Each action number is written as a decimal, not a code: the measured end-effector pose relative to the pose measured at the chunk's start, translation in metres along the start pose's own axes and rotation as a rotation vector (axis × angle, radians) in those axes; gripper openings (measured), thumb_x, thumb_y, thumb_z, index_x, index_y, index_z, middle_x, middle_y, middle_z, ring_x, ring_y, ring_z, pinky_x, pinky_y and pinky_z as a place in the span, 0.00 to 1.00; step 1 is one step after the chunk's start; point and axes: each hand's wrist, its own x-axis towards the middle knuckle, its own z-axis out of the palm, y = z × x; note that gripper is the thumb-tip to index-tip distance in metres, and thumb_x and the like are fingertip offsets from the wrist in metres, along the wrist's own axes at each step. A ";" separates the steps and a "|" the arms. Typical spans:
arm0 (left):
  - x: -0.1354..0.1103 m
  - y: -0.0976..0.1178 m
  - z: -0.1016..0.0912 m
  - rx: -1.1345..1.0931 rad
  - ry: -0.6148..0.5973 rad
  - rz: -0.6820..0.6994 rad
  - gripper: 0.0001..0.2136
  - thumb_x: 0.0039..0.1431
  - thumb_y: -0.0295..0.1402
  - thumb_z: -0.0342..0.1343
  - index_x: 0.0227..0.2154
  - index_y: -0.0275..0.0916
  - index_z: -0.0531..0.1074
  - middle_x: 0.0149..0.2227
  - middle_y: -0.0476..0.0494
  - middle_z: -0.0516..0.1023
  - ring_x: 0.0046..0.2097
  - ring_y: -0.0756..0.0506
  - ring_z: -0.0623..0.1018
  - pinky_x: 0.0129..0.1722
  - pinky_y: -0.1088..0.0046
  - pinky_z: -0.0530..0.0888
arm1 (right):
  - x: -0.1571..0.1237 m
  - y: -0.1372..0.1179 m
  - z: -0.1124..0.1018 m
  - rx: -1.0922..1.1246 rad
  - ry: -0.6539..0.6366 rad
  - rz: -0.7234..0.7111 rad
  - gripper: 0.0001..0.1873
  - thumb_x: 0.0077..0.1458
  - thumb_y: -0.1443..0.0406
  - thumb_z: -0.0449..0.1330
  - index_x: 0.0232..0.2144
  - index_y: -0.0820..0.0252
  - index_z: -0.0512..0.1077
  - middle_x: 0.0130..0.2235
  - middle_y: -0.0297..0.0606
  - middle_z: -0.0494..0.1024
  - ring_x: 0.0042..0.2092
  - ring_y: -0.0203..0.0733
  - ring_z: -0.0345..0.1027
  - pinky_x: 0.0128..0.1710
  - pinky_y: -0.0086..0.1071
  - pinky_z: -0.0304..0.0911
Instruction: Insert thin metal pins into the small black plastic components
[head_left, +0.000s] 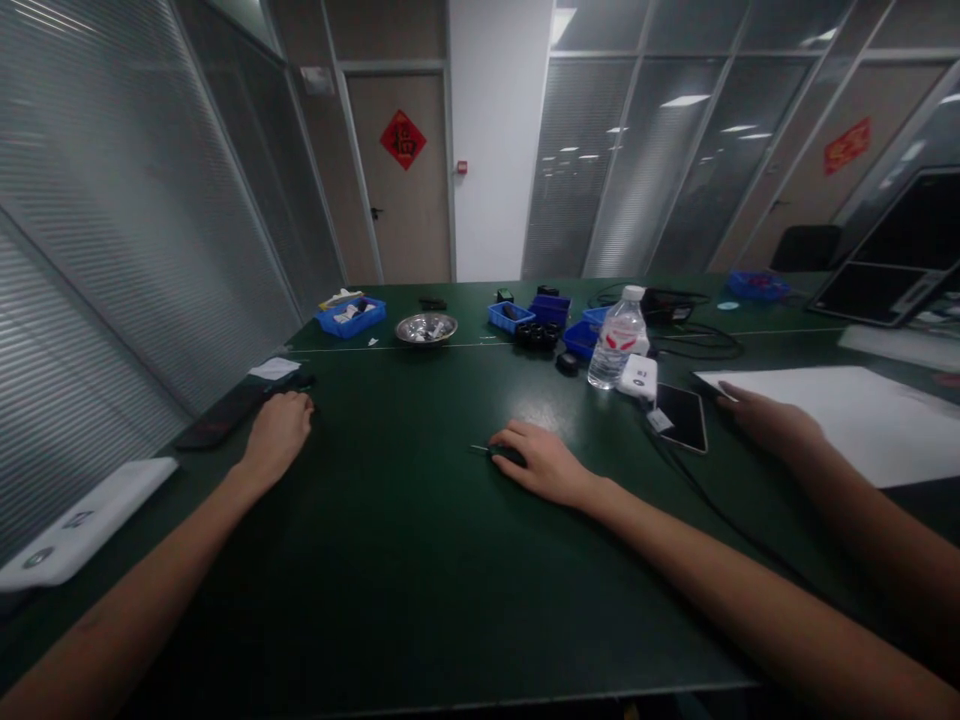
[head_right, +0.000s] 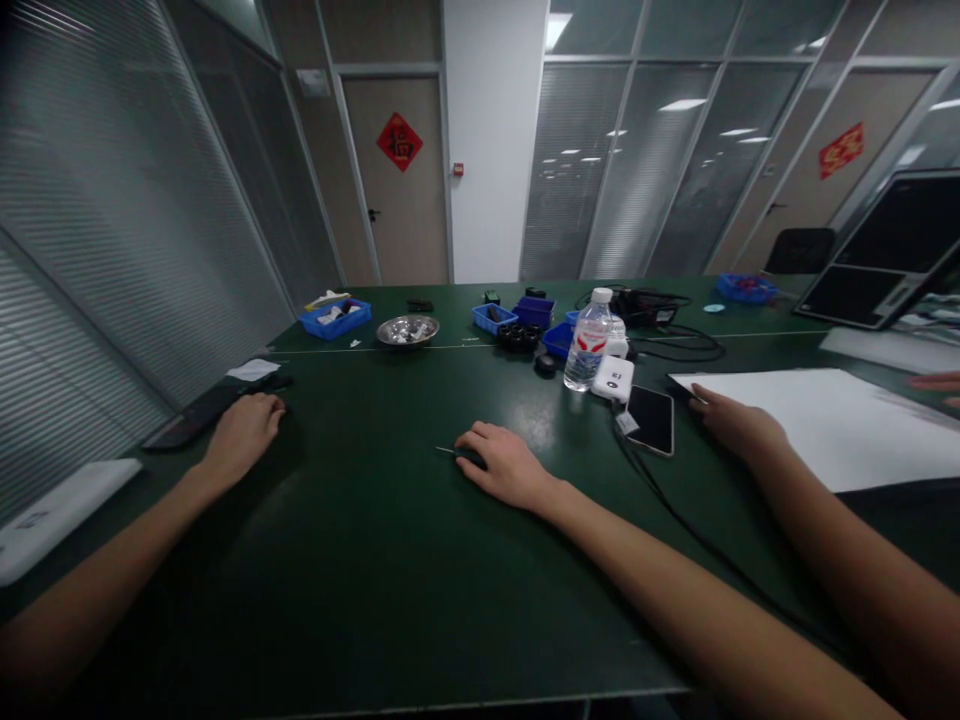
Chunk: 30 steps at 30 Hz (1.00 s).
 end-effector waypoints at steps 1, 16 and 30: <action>0.000 0.000 0.000 -0.007 -0.004 -0.007 0.17 0.66 0.34 0.44 0.40 0.31 0.77 0.43 0.30 0.78 0.45 0.35 0.77 0.48 0.58 0.72 | 0.000 0.000 0.000 -0.002 0.002 0.001 0.13 0.67 0.60 0.57 0.51 0.57 0.71 0.45 0.40 0.74 0.44 0.43 0.69 0.43 0.36 0.65; -0.006 0.003 -0.001 0.095 0.020 -0.039 0.21 0.68 0.38 0.42 0.45 0.31 0.78 0.46 0.30 0.79 0.47 0.34 0.76 0.48 0.58 0.71 | 0.001 0.005 0.006 0.001 0.011 -0.001 0.14 0.67 0.60 0.58 0.52 0.56 0.72 0.46 0.41 0.75 0.45 0.44 0.70 0.44 0.37 0.66; -0.002 0.006 -0.006 0.102 -0.014 -0.046 0.23 0.68 0.40 0.42 0.41 0.31 0.80 0.44 0.28 0.80 0.45 0.32 0.77 0.45 0.56 0.71 | 0.001 0.000 0.001 -0.004 0.000 0.009 0.13 0.67 0.60 0.57 0.51 0.57 0.72 0.45 0.41 0.74 0.44 0.44 0.70 0.42 0.36 0.66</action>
